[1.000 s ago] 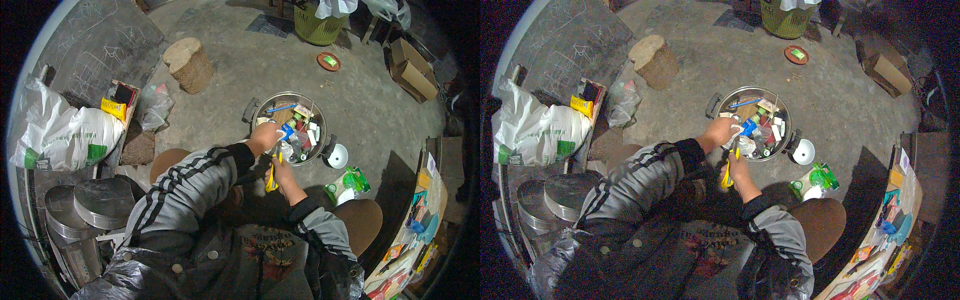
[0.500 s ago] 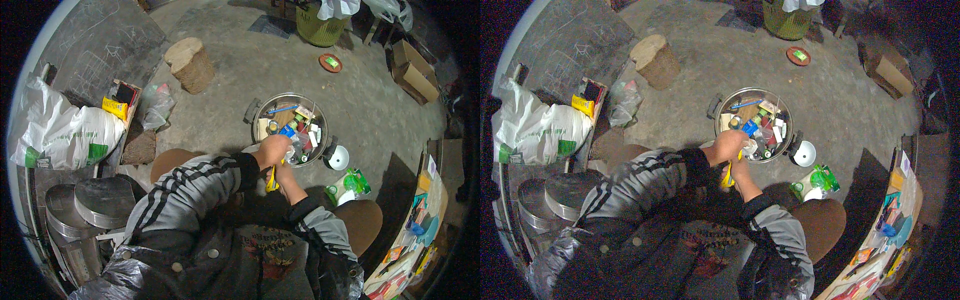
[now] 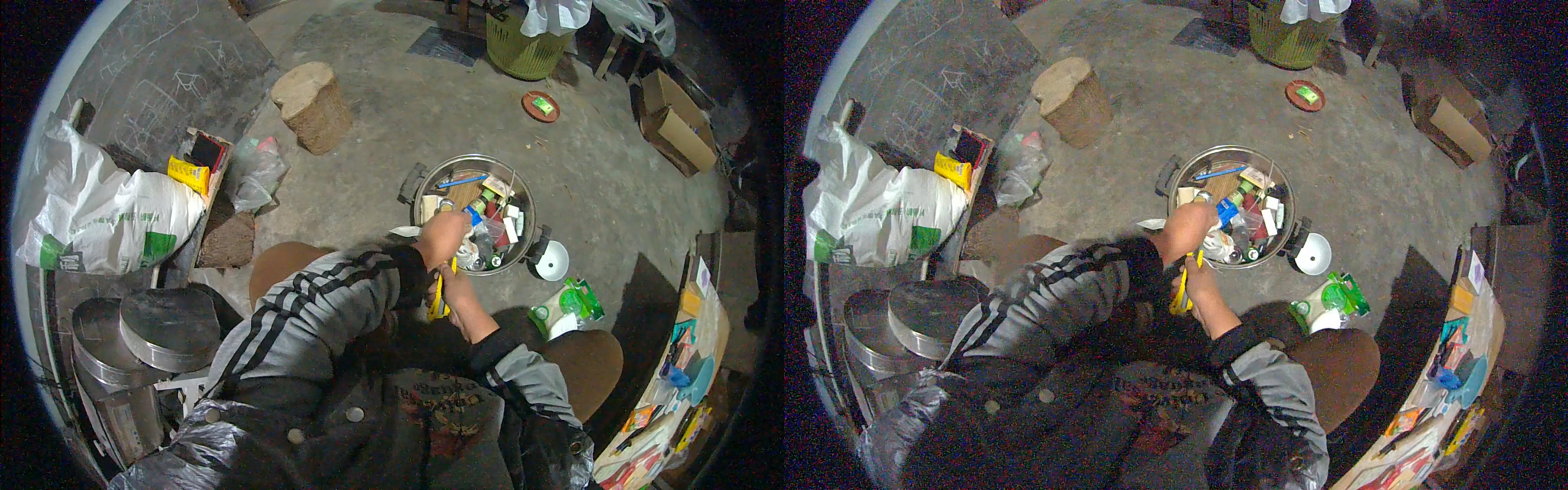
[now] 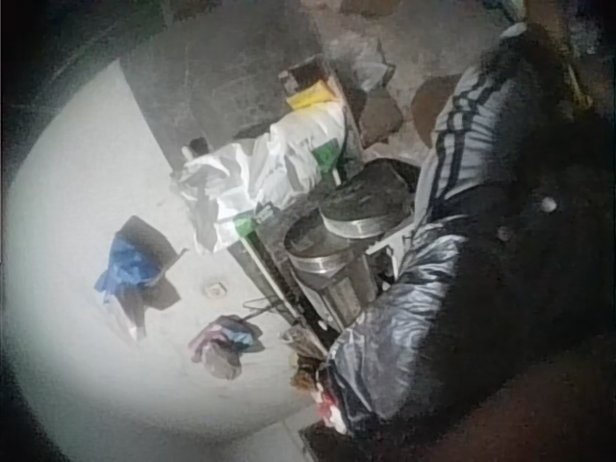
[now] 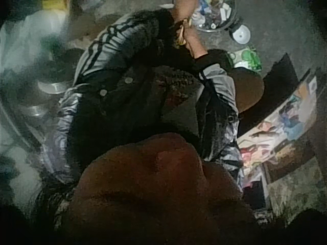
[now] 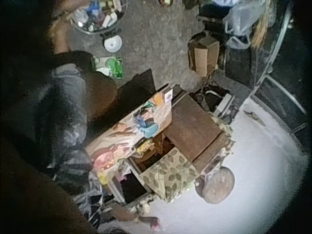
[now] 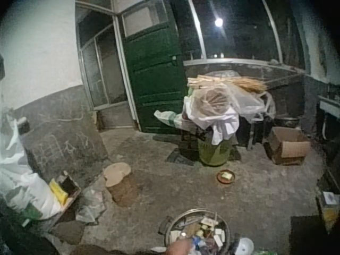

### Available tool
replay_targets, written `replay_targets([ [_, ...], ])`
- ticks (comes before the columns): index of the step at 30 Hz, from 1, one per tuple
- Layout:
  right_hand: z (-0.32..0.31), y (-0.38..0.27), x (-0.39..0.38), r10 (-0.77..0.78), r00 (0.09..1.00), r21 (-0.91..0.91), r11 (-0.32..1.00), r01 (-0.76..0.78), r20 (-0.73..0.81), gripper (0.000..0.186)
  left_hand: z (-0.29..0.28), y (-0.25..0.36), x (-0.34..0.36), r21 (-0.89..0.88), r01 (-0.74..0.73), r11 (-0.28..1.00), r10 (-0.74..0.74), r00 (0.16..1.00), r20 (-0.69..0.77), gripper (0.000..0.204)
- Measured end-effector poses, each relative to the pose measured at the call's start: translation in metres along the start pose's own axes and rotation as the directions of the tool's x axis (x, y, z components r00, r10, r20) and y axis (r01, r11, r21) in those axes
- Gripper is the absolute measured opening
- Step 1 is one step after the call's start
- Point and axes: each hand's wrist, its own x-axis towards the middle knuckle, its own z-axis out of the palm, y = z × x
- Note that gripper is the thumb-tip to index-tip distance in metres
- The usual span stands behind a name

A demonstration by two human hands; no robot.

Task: The person sits on the floor and uses a yellow utility knife to cut small pieces of material from a metal tray. They handle the cut pieces and place them into a white bag.

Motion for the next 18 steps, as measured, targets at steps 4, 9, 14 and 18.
replay_targets([
  [4,-0.006,0.004,0.006,0.021,1.000,0.042,0.999,-0.021,0.004,0.030,0.008,0.009,-0.010,0.032,-0.082,0.996,0.080,0.996,0.049,0.014],
  [9,-0.003,0.010,0.010,-0.028,0.999,0.054,0.998,0.029,-0.027,0.025,0.009,0.017,-0.015,0.150,-0.101,0.984,0.082,0.988,0.129,0.013],
  [14,-0.003,0.013,0.013,-0.119,0.991,0.105,0.987,0.124,-0.057,0.023,0.003,0.026,-0.019,0.124,-0.090,0.988,0.071,0.985,0.155,0.015],
  [18,-0.008,0.012,0.020,-0.138,0.990,0.019,0.990,0.139,-0.039,0.024,0.000,0.029,-0.021,0.106,-0.084,0.991,0.069,0.987,0.145,0.016],
])
